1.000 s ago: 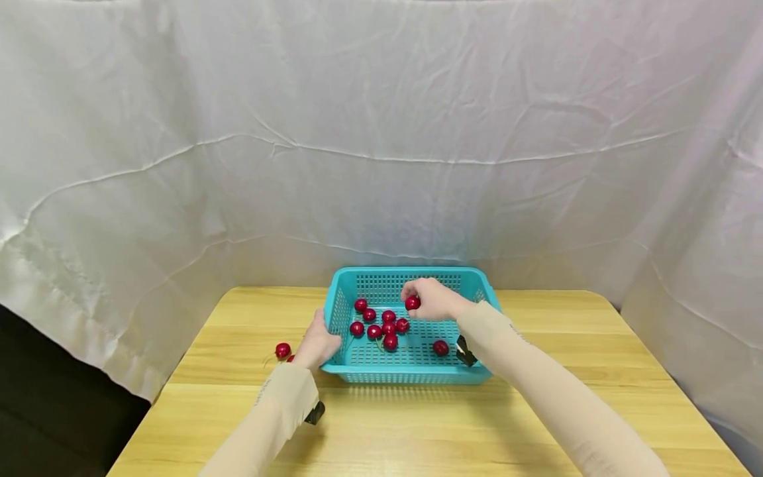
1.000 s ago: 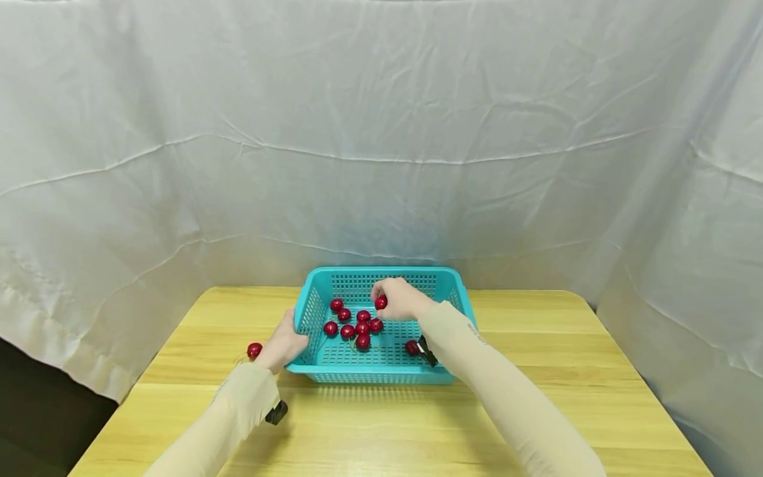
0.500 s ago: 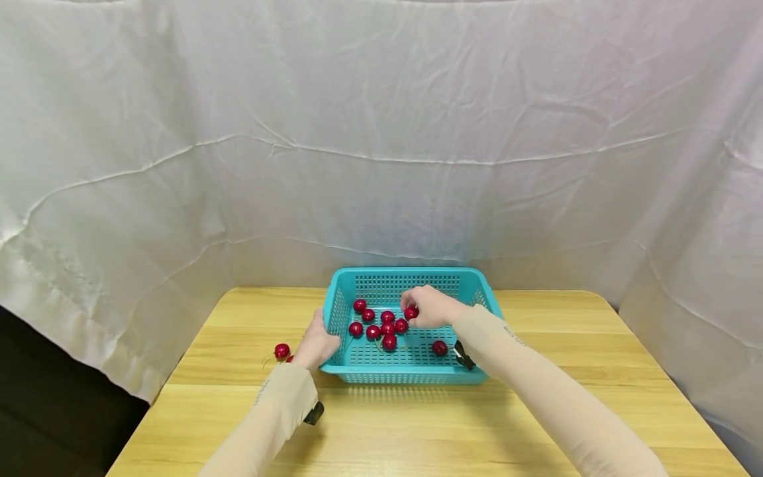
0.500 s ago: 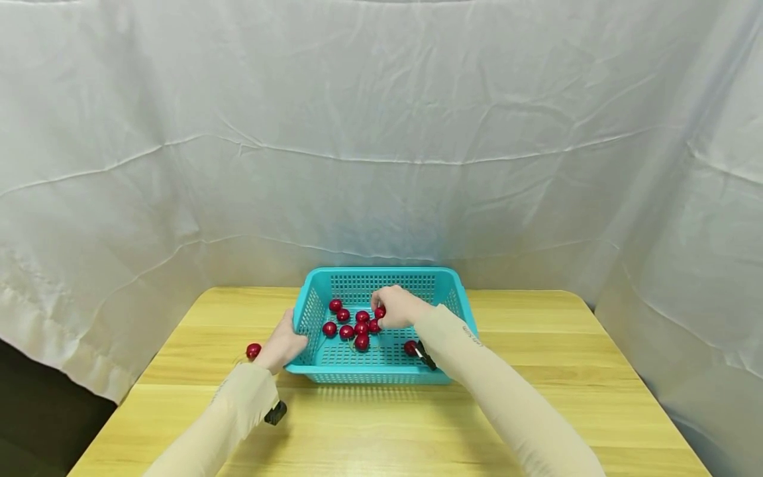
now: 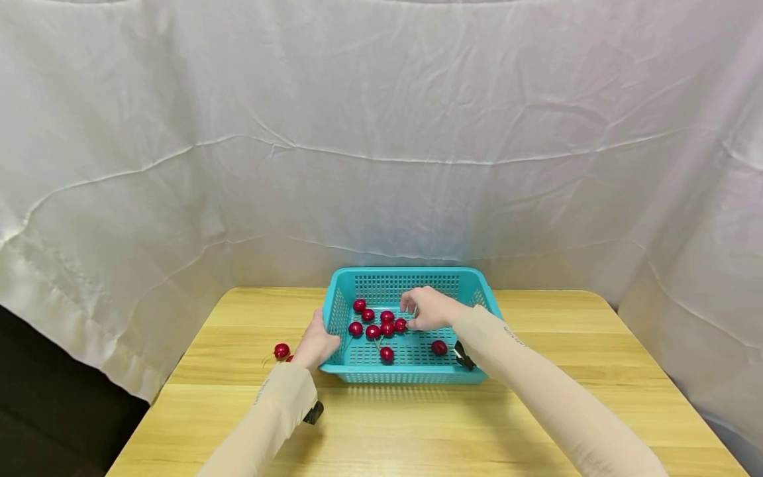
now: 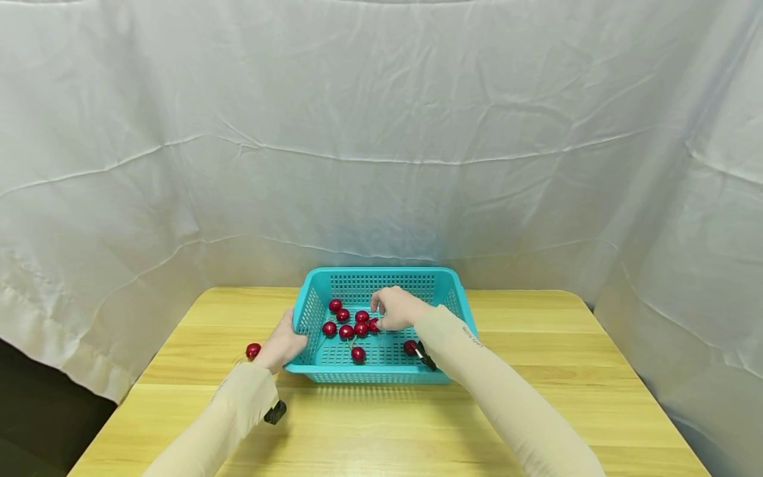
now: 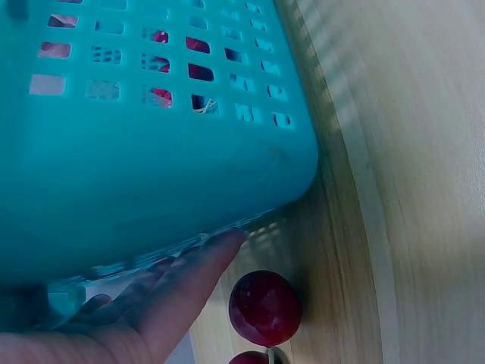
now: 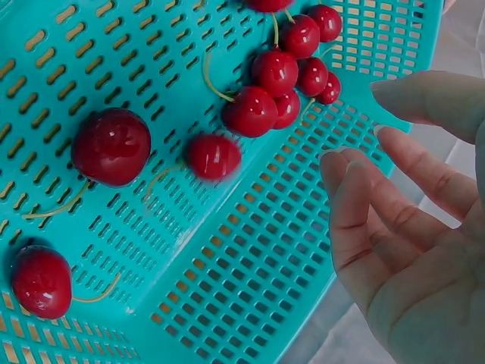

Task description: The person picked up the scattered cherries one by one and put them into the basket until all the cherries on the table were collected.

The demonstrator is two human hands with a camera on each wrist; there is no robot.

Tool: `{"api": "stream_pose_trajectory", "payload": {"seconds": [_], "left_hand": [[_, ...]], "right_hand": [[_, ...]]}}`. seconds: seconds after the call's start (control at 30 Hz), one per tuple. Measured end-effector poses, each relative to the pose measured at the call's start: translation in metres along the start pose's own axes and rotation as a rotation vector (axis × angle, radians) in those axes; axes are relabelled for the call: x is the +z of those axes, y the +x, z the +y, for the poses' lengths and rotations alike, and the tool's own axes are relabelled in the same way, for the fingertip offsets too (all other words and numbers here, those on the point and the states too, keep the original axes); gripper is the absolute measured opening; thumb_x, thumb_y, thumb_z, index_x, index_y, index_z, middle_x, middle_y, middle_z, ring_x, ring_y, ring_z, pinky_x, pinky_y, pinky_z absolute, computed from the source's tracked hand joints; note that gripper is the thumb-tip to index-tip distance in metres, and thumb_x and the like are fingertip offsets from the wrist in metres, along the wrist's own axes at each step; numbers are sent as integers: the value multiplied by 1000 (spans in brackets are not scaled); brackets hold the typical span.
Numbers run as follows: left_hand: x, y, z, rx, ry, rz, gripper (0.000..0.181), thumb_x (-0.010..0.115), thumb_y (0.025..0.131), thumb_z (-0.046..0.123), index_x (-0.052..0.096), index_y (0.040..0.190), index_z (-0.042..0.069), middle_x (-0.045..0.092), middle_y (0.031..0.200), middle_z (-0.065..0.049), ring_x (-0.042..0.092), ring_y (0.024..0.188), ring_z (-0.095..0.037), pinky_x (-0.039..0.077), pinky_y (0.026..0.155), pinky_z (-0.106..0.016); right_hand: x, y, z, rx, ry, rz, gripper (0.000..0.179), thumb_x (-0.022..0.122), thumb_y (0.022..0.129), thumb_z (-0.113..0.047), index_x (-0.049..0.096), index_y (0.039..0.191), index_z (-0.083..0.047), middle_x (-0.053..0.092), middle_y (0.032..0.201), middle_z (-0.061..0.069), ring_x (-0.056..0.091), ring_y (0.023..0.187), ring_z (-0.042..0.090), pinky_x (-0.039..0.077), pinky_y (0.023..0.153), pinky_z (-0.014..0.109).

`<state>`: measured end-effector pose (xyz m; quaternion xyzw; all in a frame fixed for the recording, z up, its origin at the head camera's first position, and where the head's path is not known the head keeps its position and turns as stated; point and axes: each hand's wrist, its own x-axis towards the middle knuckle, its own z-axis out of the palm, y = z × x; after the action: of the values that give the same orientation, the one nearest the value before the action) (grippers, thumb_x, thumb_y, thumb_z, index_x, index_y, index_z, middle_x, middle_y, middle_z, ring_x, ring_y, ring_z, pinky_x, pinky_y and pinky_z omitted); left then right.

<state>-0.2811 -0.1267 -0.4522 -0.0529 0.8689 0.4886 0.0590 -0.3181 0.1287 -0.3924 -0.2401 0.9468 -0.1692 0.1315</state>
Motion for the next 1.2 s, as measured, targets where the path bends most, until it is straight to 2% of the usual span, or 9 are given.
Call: {"api": "stream_pose_trajectory", "payload": {"seconds": [0.3, 0.63, 0.83, 0.97, 1.2], "left_hand": [[0, 0, 0, -13, -4, -13, 71, 54, 88, -7, 25, 152, 6, 44, 150, -25, 46, 135, -45, 38, 112, -68], [-1, 0, 1, -7, 0, -10, 73, 53, 88, -7, 23, 153, 6, 43, 152, -24, 45, 137, -45, 37, 113, -67], [-1, 0, 1, -4, -2, -13, 73, 52, 88, -7, 23, 153, 6, 43, 152, -25, 45, 138, -45, 36, 113, -67], [-1, -1, 1, 1, -5, -7, 72, 52, 87, -8, 24, 152, 5, 43, 152, -25, 44, 138, -46, 35, 114, -67], [-1, -2, -2, 2, -17, -10, 70, 52, 88, -7, 25, 152, 6, 44, 151, -25, 45, 138, -45, 37, 114, -66]], "right_hand": [[-9, -6, 1, 7, -10, 22, 22, 66, 94, -13, 65, 115, -15, 67, 112, 7, 61, 103, 20, 55, 87, 39], [-18, -15, 8, -5, 31, 112, 29, 68, 92, -12, 64, 121, -10, 67, 112, 11, 65, 99, 22, 57, 86, 39], [-21, -24, 19, 10, 97, 193, 29, 66, 93, -13, 63, 121, -7, 68, 115, 17, 68, 97, 24, 58, 87, 42], [-25, -34, 28, 14, 148, 267, 27, 63, 95, -14, 63, 121, -6, 69, 114, 16, 68, 98, 25, 58, 86, 43], [-25, -64, 53, 48, 217, 392, 29, 57, 97, -13, 62, 124, -3, 68, 118, 20, 68, 102, 31, 57, 89, 47]]}}
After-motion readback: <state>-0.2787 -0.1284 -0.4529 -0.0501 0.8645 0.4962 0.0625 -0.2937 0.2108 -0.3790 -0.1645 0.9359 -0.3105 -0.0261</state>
